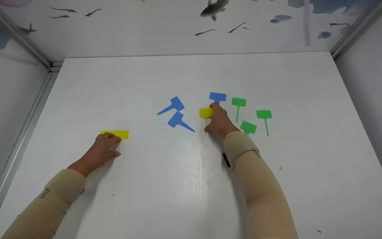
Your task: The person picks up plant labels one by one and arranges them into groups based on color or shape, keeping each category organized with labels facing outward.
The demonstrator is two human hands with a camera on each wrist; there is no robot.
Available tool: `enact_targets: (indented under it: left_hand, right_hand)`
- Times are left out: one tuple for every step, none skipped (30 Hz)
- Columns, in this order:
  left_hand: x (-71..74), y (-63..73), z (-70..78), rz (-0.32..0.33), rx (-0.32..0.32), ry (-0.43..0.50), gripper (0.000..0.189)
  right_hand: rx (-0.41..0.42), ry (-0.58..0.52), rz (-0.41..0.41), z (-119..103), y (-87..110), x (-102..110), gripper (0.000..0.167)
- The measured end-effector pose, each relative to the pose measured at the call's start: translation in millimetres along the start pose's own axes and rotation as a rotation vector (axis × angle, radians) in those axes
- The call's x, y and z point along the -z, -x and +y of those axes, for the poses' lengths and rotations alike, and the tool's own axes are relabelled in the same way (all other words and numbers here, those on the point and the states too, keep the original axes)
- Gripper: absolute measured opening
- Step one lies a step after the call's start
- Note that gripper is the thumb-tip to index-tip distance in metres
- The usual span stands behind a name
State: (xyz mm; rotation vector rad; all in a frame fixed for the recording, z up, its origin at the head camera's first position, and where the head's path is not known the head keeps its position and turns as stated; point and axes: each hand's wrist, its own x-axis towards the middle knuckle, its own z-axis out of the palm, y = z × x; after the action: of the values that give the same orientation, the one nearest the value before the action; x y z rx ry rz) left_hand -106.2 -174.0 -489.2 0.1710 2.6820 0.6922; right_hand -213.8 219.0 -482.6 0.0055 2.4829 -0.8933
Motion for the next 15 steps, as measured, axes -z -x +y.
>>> enact_targets:
  left_hand:
    - [-0.1, 0.0, -0.2, 0.0, -0.002, -0.002, 0.053]
    - [-0.2, -0.1, -0.4, 0.001, -0.003, -0.003, 0.053]
    - [-0.3, -0.1, -0.6, 0.002, -0.008, -0.009, 0.053]
    - [-0.5, -0.2, -0.7, 0.003, -0.007, -0.011, 0.053]
    - [-0.7, -0.3, -0.9, 0.004, -0.008, -0.014, 0.053]
    - [-0.8, -0.4, -1.1, 0.005, -0.008, -0.016, 0.053]
    - [-1.0, -0.3, -1.3, 0.006, -0.009, -0.017, 0.054]
    - [-1.2, -0.4, -1.4, 0.007, -0.008, -0.016, 0.054]
    - [-1.2, -0.4, -1.5, 0.007, -0.008, -0.016, 0.054]
    - [-1.3, -0.5, -1.2, 0.007, -0.003, -0.012, 0.054]
    - [-1.3, -0.5, -1.1, 0.007, -0.002, -0.012, 0.054]
    - [-1.1, -0.4, -0.8, 0.007, -0.001, -0.013, 0.054]
    - [-1.0, -0.3, -0.5, 0.007, -0.002, -0.014, 0.054]
    - [-0.9, -0.2, -0.3, 0.006, -0.002, -0.016, 0.054]
    - [-0.8, -0.2, 0.0, 0.006, -0.001, -0.015, 0.053]
  right_hand:
    - [-0.002, -0.003, -0.003, -0.1, -0.2, -0.1, 0.083]
    - [-0.006, -0.007, -0.002, -0.2, -0.4, -0.4, 0.083]
    - [-0.009, -0.012, -0.003, -0.4, -0.3, -0.6, 0.082]
    - [-0.014, -0.017, -0.003, -0.6, -0.3, -0.8, 0.081]
    - [-0.015, -0.021, -0.004, -0.6, -0.3, -0.9, 0.081]
    - [-0.018, -0.025, -0.005, -0.8, 0.0, -0.8, 0.08]
    - [-0.02, -0.028, -0.007, -0.8, 0.3, -0.7, 0.08]
    - [-0.024, -0.031, -0.007, -0.7, 0.6, -0.7, 0.079]
    - [-0.025, -0.034, -0.01, -1.0, 1.2, -0.5, 0.079]
    - [-0.025, -0.037, -0.01, -0.8, 1.5, -0.4, 0.079]
    - [-0.023, -0.04, -0.01, -0.7, 1.9, -0.2, 0.079]
    - [-0.021, -0.042, -0.011, -0.8, 2.4, -0.1, 0.079]
    - [-0.016, -0.044, -0.011, -0.6, 2.8, -0.1, 0.079]
    - [-0.012, -0.047, -0.011, -0.5, 3.1, -0.3, 0.079]
    - [-0.008, -0.051, -0.01, -0.4, 3.5, -0.5, 0.079]
